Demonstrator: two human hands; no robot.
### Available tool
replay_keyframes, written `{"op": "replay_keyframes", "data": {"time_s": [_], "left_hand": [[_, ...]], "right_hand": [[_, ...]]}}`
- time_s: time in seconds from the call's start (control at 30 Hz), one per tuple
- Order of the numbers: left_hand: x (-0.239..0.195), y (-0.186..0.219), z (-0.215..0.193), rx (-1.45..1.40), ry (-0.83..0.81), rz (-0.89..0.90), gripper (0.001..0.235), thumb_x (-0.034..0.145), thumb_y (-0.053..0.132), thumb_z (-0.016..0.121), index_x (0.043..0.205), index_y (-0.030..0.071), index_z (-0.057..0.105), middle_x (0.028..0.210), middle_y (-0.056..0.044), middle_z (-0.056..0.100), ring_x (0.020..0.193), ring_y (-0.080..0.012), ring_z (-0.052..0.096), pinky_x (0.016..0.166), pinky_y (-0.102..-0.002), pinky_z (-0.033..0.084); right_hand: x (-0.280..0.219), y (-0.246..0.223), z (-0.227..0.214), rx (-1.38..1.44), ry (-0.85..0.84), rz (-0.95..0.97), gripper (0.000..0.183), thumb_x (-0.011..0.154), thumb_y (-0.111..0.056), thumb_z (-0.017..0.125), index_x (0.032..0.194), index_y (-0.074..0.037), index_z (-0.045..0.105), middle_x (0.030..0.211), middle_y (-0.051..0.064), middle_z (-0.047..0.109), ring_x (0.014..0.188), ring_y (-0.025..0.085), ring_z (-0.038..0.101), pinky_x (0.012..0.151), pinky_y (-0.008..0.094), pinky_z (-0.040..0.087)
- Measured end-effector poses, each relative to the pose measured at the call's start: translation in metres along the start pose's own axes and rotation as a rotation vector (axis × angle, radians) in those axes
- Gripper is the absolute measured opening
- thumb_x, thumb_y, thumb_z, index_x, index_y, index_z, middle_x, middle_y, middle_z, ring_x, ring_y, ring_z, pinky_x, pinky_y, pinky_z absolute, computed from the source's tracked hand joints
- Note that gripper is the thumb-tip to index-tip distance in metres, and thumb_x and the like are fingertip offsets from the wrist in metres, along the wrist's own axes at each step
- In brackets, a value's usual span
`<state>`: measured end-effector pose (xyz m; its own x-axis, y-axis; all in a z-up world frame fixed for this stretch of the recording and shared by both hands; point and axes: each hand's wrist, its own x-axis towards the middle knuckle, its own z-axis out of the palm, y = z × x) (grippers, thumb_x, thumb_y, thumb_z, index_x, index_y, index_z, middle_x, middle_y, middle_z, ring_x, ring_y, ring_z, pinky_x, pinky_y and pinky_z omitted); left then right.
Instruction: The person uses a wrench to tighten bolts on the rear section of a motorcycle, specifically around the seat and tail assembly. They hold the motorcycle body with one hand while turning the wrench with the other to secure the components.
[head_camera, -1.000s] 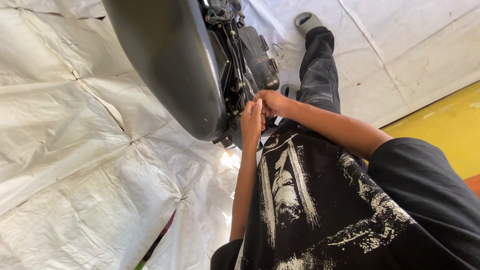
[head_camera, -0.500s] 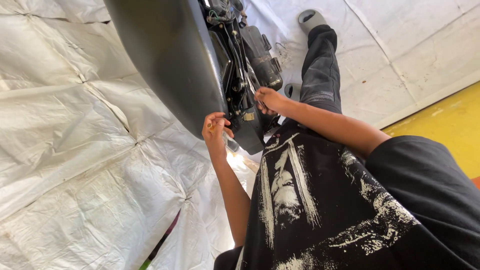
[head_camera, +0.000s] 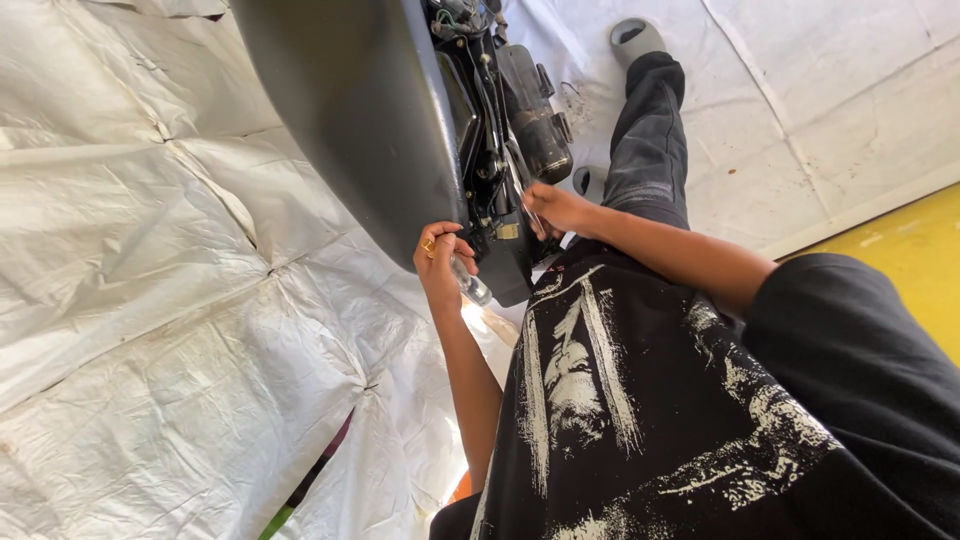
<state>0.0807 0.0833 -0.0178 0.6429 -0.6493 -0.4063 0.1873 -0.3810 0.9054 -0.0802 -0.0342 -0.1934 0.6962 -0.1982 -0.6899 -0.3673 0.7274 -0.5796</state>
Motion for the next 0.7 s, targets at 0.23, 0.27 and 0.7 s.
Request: {"op": "replay_keyframes", "data": {"time_s": [0.23, 0.27, 0.7], "left_hand": [[-0.002, 0.001, 0.002, -0.060, 0.006, -0.038, 0.019, 0.094, 0.013, 0.053, 0.105, 0.000, 0.060, 0.060, -0.018, 0.060, 0.036, -0.0227, 0.060, 0.036, -0.026, 0.045], [0.002, 0.003, 0.002, -0.055, -0.007, -0.030, 0.018, 0.094, 0.013, 0.053, 0.105, 0.000, 0.060, 0.060, -0.018, 0.060, 0.036, -0.0225, 0.060, 0.037, -0.026, 0.046], [0.007, -0.003, -0.004, -0.172, -0.026, -0.036, 0.021, 0.096, 0.014, 0.053, 0.107, -0.002, 0.059, 0.060, -0.019, 0.061, 0.036, -0.0233, 0.060, 0.038, -0.029, 0.049]], "right_hand": [[0.030, 0.029, -0.034, -0.240, 0.061, -0.213, 0.018, 0.108, -0.020, 0.046, 0.102, -0.013, 0.061, 0.065, 0.011, 0.066, 0.056, 0.022, 0.070, 0.048, 0.029, 0.052], [0.035, 0.032, -0.040, -0.345, 0.086, -0.244, 0.018, 0.108, -0.023, 0.047, 0.103, -0.017, 0.063, 0.066, 0.008, 0.067, 0.058, 0.019, 0.072, 0.052, 0.029, 0.056], [0.027, 0.017, -0.040, -0.149, 0.066, -0.197, 0.023, 0.108, -0.023, 0.047, 0.112, -0.015, 0.068, 0.068, 0.002, 0.054, 0.054, 0.010, 0.050, 0.045, 0.019, 0.038]]}}
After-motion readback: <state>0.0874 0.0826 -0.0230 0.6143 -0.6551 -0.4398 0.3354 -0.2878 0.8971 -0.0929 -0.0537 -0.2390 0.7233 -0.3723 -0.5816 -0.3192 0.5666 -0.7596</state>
